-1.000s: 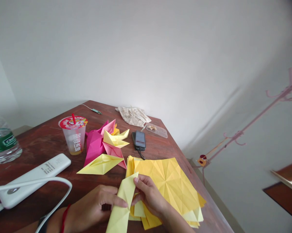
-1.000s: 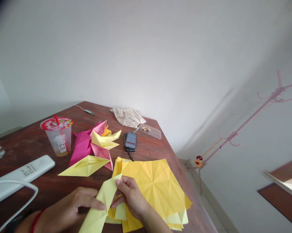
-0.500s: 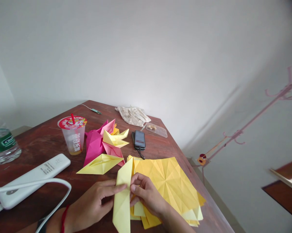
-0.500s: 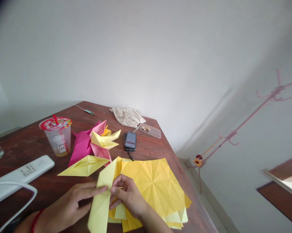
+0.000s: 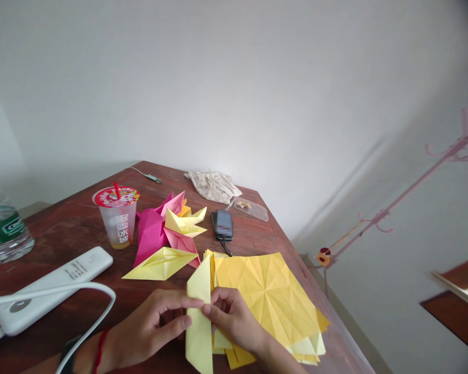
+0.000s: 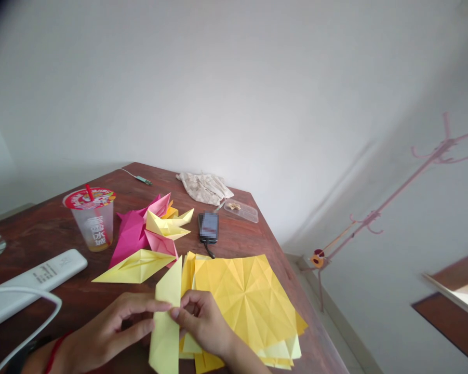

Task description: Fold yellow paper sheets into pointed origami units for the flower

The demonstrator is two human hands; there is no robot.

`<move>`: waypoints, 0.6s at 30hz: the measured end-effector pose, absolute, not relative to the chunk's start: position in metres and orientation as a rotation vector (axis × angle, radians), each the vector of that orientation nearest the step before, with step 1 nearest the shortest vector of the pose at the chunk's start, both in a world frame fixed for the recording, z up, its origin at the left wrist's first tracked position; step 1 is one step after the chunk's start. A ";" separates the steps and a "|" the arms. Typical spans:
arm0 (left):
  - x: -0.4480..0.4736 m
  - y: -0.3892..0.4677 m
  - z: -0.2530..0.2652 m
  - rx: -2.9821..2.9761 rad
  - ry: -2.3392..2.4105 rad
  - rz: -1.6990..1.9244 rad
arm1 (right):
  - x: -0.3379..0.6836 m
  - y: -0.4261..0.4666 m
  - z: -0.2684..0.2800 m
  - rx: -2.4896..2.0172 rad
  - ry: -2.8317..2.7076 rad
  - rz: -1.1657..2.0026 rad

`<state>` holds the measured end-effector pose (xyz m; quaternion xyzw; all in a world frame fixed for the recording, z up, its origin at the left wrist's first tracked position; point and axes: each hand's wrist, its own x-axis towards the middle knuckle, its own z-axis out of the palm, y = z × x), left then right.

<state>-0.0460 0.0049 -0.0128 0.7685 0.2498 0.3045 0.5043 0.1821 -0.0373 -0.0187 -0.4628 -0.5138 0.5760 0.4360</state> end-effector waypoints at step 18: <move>-0.033 0.009 0.001 1.407 0.660 0.695 | 0.179 -0.040 -0.015 -1.222 -1.323 1.489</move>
